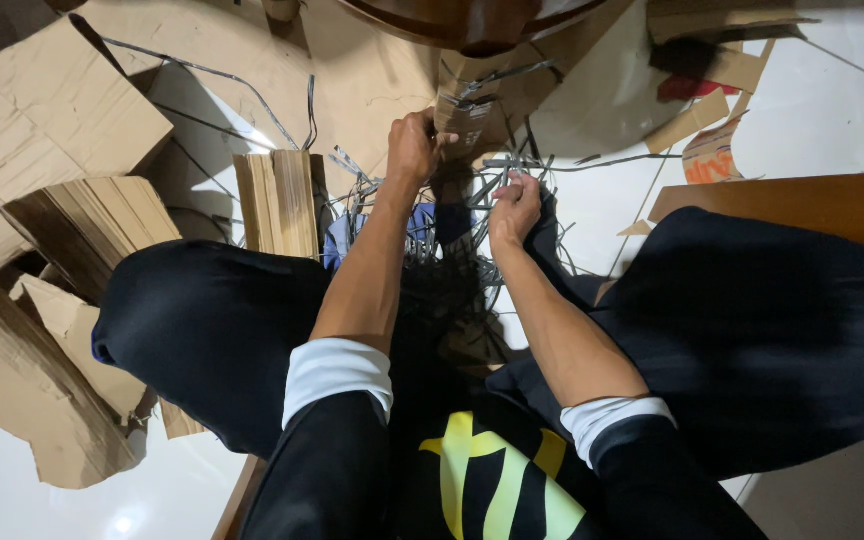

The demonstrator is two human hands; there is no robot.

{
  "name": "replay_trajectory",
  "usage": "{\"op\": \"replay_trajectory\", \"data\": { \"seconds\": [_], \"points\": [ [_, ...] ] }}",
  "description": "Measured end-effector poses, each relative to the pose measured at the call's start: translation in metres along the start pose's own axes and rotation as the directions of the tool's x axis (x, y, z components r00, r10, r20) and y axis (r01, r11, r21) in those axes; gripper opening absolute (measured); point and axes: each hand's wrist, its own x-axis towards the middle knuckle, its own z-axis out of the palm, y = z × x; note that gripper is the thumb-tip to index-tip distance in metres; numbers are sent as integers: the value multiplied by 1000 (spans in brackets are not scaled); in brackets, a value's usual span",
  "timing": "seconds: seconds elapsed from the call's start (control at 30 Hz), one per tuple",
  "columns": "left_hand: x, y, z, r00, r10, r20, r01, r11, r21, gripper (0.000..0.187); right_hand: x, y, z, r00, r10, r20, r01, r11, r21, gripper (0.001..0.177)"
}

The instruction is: Wrapping a chair leg with cardboard and securing it with wire ties

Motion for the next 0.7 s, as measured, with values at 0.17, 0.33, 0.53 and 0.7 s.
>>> {"op": "replay_trajectory", "data": {
  "seconds": [0.17,0.33,0.53,0.7],
  "points": [
    [-8,11,-8,1000,-4,-20,3,999,-49,16,-1,-4,4,1000,-9,2,9,999,-31,24],
    [-6,4,-6,1000,4,-17,-6,997,-82,19,2,15,6,1000,18,24,-17,999,-38,24],
    [-13,15,-17,1000,-7,-23,5,996,-84,20,1,15,3,999,10,42,-9,999,-42,24],
    [-11,14,-13,999,-35,-31,32,996,-83,20,1,18,3,999,20,49,-18,999,-44,22]
  ]
}}
